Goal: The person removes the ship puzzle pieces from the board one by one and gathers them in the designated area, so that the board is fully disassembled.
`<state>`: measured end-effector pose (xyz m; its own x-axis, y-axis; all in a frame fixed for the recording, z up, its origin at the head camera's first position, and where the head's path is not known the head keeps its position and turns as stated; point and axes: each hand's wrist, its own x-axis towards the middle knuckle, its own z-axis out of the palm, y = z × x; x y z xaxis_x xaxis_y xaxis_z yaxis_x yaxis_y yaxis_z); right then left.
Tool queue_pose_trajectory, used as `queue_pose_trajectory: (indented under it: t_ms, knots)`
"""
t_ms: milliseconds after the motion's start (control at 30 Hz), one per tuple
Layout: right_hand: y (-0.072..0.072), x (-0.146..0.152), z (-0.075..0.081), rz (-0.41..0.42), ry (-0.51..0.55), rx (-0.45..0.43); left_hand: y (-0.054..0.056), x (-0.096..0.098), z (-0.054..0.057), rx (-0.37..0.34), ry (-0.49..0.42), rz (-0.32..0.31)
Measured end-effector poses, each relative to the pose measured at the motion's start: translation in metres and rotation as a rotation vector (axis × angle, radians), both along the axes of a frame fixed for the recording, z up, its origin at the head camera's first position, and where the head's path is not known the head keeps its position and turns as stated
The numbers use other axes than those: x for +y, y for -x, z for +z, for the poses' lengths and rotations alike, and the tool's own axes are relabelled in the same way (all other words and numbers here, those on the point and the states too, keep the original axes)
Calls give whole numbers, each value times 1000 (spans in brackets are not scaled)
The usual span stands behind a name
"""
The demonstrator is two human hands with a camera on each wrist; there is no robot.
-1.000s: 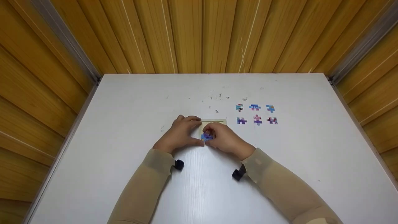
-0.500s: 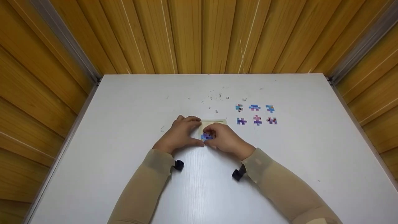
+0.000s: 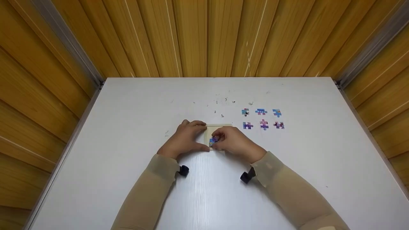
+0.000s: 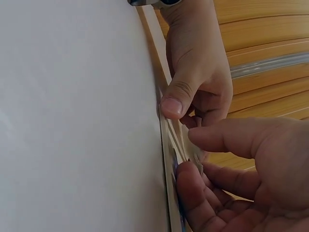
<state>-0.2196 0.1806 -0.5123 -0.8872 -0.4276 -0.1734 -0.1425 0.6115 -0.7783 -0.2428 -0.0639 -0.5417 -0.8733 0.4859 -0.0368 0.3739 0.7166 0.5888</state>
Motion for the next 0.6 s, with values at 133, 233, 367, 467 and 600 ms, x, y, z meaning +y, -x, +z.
queue_pose_trajectory:
  t_ms: [133, 233, 367, 467, 600]
  knots:
    - [-1, 3, 1, -20, 25, -15, 1, -2, -4, 12, 6, 3]
    - [-1, 11, 3, -70, 34, -24, 1, -1, -4, 8, 11, 7]
    - [1, 25, 9, -138, 65, -24, 0, 2, -1, -9, 16, 25]
    - [0, 36, 12, -174, 78, 5, 0, 4, 0, -12, 21, 32]
    - [-3, 50, 14, -210, 85, 30, 1, 5, 0, -10, 23, 33]
